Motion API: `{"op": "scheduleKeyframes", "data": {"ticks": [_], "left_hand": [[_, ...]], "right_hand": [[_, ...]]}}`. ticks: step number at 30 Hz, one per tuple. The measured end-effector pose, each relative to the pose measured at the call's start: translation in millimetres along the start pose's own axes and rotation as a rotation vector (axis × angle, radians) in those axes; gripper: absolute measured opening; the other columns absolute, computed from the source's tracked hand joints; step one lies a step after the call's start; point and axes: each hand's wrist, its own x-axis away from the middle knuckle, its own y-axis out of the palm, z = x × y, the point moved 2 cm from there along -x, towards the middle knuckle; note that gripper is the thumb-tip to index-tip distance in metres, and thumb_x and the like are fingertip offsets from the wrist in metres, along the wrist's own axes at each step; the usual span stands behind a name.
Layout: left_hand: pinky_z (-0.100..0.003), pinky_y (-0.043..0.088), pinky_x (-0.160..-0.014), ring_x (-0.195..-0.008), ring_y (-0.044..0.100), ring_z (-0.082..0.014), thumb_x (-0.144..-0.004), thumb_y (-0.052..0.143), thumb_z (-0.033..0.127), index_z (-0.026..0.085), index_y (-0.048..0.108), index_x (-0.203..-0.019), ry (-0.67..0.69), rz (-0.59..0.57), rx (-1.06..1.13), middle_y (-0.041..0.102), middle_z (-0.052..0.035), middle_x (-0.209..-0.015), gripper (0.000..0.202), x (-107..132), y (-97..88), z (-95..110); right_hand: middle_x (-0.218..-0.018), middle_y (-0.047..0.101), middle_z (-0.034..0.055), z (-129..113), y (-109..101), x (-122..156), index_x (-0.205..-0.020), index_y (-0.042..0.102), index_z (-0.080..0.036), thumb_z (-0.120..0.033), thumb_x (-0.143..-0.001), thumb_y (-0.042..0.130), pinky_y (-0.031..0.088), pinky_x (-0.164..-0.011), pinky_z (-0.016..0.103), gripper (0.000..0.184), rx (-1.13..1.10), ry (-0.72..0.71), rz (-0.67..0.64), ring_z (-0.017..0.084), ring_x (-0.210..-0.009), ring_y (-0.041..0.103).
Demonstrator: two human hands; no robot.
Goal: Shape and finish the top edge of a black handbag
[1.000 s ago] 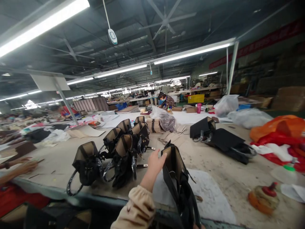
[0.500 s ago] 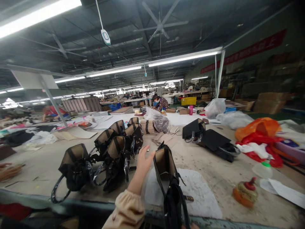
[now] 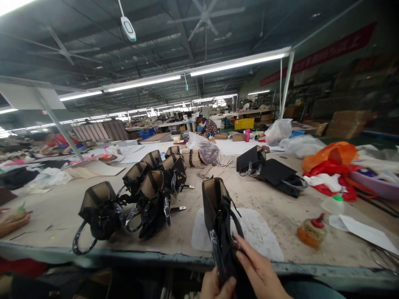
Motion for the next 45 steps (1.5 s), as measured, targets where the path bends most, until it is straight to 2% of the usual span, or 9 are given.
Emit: {"op": "scheduleKeyframes", "data": {"ticks": [5, 9, 13, 23, 27, 33, 39, 42, 45], "left_hand": [[-0.015, 0.030, -0.041, -0.034, 0.022, -0.0014, -0.085, 0.056, 0.034, 0.015, 0.048, -0.070, 0.068, 0.042, 0.627, 0.023, 0.0117, -0.041, 0.026, -21, -96.5, 130], [-0.013, 0.030, -0.039, -0.031, 0.021, 0.0003, -0.096, 0.031, 0.019, 0.010, 0.050, -0.083, -0.047, -0.124, 0.761, 0.023, 0.0120, -0.047, 0.025, -45, -154.0, 200], [-0.013, 0.033, -0.040, -0.034, 0.030, 0.0006, -0.096, 0.029, 0.017, 0.008, 0.049, -0.084, -0.182, -0.146, 0.750, 0.029, 0.0102, -0.051, 0.025, -55, -144.4, 206], [-0.014, 0.028, -0.037, -0.034, 0.021, -0.0010, -0.091, 0.042, 0.018, 0.011, 0.054, -0.085, 0.074, -0.081, 0.598, 0.020, 0.0106, -0.048, 0.015, -28, -81.4, 224], [-0.013, 0.025, -0.039, -0.034, 0.019, -0.0006, -0.090, 0.043, 0.018, 0.012, 0.054, -0.077, 0.110, -0.080, 0.488, 0.019, 0.0103, -0.047, 0.018, -45, -56.5, 221], [-0.018, 0.032, -0.048, -0.041, 0.027, -0.0036, -0.084, 0.055, 0.027, 0.016, 0.055, -0.081, 0.357, -0.117, 0.374, 0.030, 0.0087, -0.047, 0.012, -49, -21.0, 205], [-0.023, 0.040, -0.061, -0.063, 0.047, -0.0108, -0.077, 0.063, 0.035, 0.015, 0.056, -0.073, 0.206, -0.130, -0.050, 0.050, 0.0017, -0.065, 0.021, -53, -28.4, 101], [-0.026, 0.042, -0.062, -0.064, 0.052, -0.0144, -0.069, 0.067, 0.034, 0.014, 0.059, -0.085, 0.066, -0.118, -0.224, 0.056, 0.0001, -0.068, 0.026, -57, -42.7, 50], [-0.029, 0.044, -0.074, -0.077, 0.058, -0.0191, -0.068, 0.064, 0.028, 0.014, 0.057, -0.102, 0.065, -0.078, -0.300, 0.062, -0.0032, -0.079, 0.038, -58, -50.8, 34]], "right_hand": [[-0.079, 0.063, 0.0045, -27, -114, -44, -0.120, 0.058, -0.025, -0.045, -0.083, 0.055, 0.048, -0.050, 0.024, 0.043, -0.117, 0.210, 0.427, 0.015, -0.062, 0.057], [-0.058, 0.044, -0.0023, -40, -180, -60, -0.114, 0.059, -0.022, -0.043, -0.074, 0.065, 0.021, -0.033, 0.024, 0.045, -0.407, 0.266, 0.377, 0.009, -0.038, 0.028], [-0.065, 0.047, 0.0007, -34, -186, -45, -0.106, 0.063, -0.021, -0.038, -0.067, 0.072, 0.029, -0.038, 0.024, 0.043, -0.483, 0.424, 0.221, 0.011, -0.047, 0.036], [-0.070, 0.054, 0.0016, -57, -174, -20, -0.097, 0.067, -0.022, -0.040, -0.065, 0.074, 0.034, -0.044, 0.023, 0.037, -0.504, 0.413, 0.350, 0.011, -0.054, 0.041], [-0.068, 0.054, 0.0010, -60, -162, -34, -0.102, 0.068, -0.018, -0.043, -0.070, 0.068, 0.034, -0.045, 0.023, 0.041, -0.487, 0.314, 0.369, 0.009, -0.052, 0.041], [-0.097, 0.066, 0.0060, -87, -120, -33, -0.116, 0.063, -0.025, -0.044, -0.084, 0.052, 0.052, -0.066, 0.029, 0.038, -0.042, 0.051, 0.411, 0.017, -0.080, 0.060], [-0.123, 0.059, 0.0074, -48, 2, -7, -0.127, 0.054, -0.026, -0.024, -0.087, 0.046, 0.044, -0.095, 0.031, 0.041, 0.107, -0.331, -0.259, 0.020, -0.111, 0.055], [-0.110, 0.067, 0.0042, -14, 53, 1, -0.107, 0.068, -0.028, -0.031, -0.088, 0.049, 0.041, -0.099, 0.033, 0.027, -0.037, -0.212, -0.367, 0.022, -0.113, 0.054], [-0.117, 0.064, 0.0063, -3, 75, 6, -0.115, 0.064, -0.024, -0.034, -0.090, 0.046, 0.042, -0.096, 0.028, 0.032, -0.177, -0.066, -0.405, 0.020, -0.112, 0.055]]}}
